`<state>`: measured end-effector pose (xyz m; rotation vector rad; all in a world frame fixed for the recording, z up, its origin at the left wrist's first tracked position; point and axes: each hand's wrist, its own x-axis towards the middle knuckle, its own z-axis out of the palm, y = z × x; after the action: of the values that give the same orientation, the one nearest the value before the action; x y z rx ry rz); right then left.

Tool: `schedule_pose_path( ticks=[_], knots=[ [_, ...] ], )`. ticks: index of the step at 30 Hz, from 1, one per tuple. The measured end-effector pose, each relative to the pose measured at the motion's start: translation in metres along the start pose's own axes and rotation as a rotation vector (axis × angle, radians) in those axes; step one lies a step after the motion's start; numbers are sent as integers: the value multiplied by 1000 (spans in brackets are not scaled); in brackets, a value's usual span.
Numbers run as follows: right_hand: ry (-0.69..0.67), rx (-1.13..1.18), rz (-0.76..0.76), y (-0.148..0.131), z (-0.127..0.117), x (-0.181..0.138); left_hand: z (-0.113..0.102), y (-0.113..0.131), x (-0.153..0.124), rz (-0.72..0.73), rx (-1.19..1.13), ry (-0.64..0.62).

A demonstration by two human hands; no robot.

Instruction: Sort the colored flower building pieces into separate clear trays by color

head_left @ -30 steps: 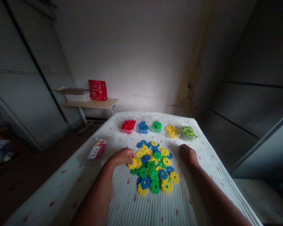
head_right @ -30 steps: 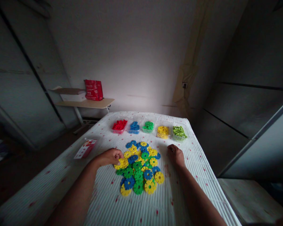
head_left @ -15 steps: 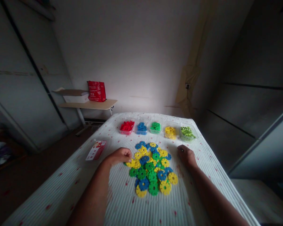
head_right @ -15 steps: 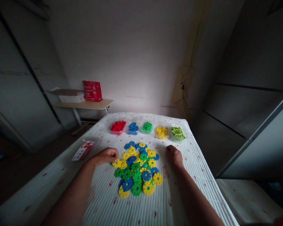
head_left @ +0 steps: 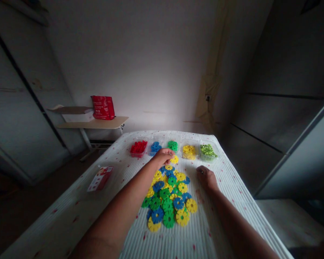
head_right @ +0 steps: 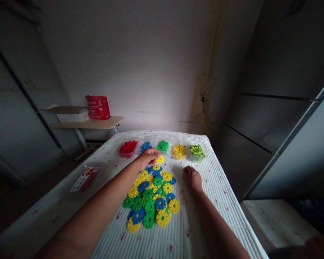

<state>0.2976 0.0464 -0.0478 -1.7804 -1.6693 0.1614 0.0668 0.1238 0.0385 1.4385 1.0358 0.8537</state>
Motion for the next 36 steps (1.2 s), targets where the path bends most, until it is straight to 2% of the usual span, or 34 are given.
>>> schedule_pose_path(
  ticks=[4,6,8,10,12,16,18,20,22,24,28,32,36],
  knots=[
    [-7,12,-7,2,0,1,41,16,42,75,-39,128],
    [-11,20,-17,2,0,1,52,11,49,84,-22,188],
    [-10,17,-30,3,0,1,54,0,46,82,19,229],
    [-10,9,-33,2,0,1,45,-14,34,79,79,250],
    [-22,4,-30,2,0,1,28,-28,16,80,146,266],
    [-56,-37,13,-1,-4,0,-24,-57,-27,69,268,323],
    [-78,-57,37,-7,-6,0,-50,-73,-48,79,458,394],
    [-103,-39,9,-19,-7,-1,-72,-87,-66,50,570,441],
    [-135,0,-86,-36,-7,-3,-86,-98,-79,12,613,483],
    [-179,17,-206,-56,-4,-7,-92,-106,-86,1,626,515],
    [-317,-5,-375,-87,5,-17,-92,-112,-86,36,661,539],
    [-427,-46,-430,-91,13,-22,-89,-112,-84,42,702,527],
    [-425,-80,-394,-86,16,-21,-89,-112,-86,30,714,527]
  ],
)
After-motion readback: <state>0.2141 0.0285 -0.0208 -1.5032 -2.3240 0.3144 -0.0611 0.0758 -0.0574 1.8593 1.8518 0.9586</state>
